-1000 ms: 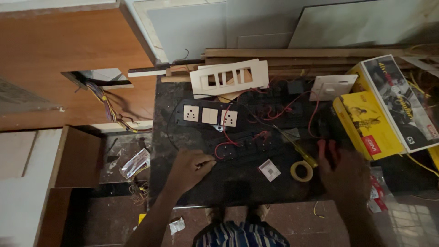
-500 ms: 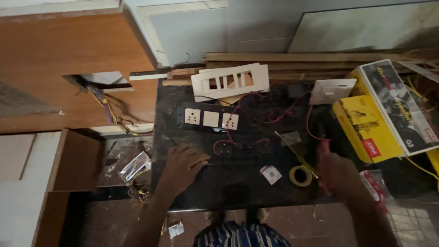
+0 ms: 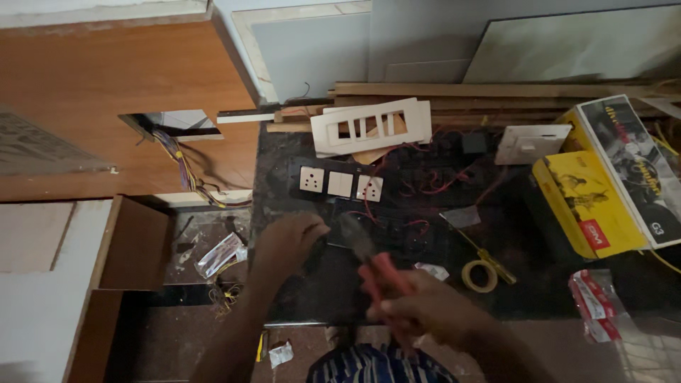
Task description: The person prepares and connects electrical wires to several switch and socket panels using a screwdriver and wire cutters.
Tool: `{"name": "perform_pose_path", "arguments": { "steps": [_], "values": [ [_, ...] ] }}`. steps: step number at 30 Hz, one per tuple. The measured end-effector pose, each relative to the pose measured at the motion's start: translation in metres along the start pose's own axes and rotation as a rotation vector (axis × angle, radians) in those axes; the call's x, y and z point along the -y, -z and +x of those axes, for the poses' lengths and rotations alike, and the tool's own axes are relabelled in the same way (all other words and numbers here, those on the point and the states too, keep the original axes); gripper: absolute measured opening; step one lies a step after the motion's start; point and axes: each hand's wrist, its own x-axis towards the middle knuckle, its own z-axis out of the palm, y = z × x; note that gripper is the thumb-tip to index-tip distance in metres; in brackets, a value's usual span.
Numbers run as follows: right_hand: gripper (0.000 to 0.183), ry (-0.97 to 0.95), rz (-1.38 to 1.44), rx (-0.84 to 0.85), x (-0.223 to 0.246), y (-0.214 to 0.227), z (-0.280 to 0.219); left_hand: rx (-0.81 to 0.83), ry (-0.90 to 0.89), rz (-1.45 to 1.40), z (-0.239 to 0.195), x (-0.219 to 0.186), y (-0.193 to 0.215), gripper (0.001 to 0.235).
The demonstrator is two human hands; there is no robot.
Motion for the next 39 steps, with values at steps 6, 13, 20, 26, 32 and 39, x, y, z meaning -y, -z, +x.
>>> {"name": "perform_pose_path", "arguments": {
  "steps": [6,13,20,26,32,39],
  "values": [
    [0.055,0.039,0.115,0.079,-0.019,-0.012,0.041,-0.021,-0.027,-0.112,-0.001,-0.015,0.005,0.017],
    [0.031,0.27,-0.188,-0.18,-0.035,-0.03,0.069,-0.059,-0.008,-0.093,-0.009,-0.032,-0.001,0.019],
    [0.026,0.163,-0.584,-0.334,-0.02,-0.035,0.062,-0.063,-0.068,-0.097,-0.007,-0.032,-0.006,0.016],
    [0.027,0.223,-0.49,-0.332,-0.024,-0.035,0.058,-0.03,-0.112,-0.055,-0.007,-0.029,-0.007,0.014],
    [0.035,0.176,-0.543,-0.377,-0.022,-0.033,0.059,-0.05,-0.075,-0.161,-0.008,-0.037,-0.009,0.013],
    [0.043,0.035,-0.117,-0.211,-0.024,-0.026,0.063,-0.078,-0.088,-0.11,-0.008,-0.043,-0.008,0.013]
  ]
}}
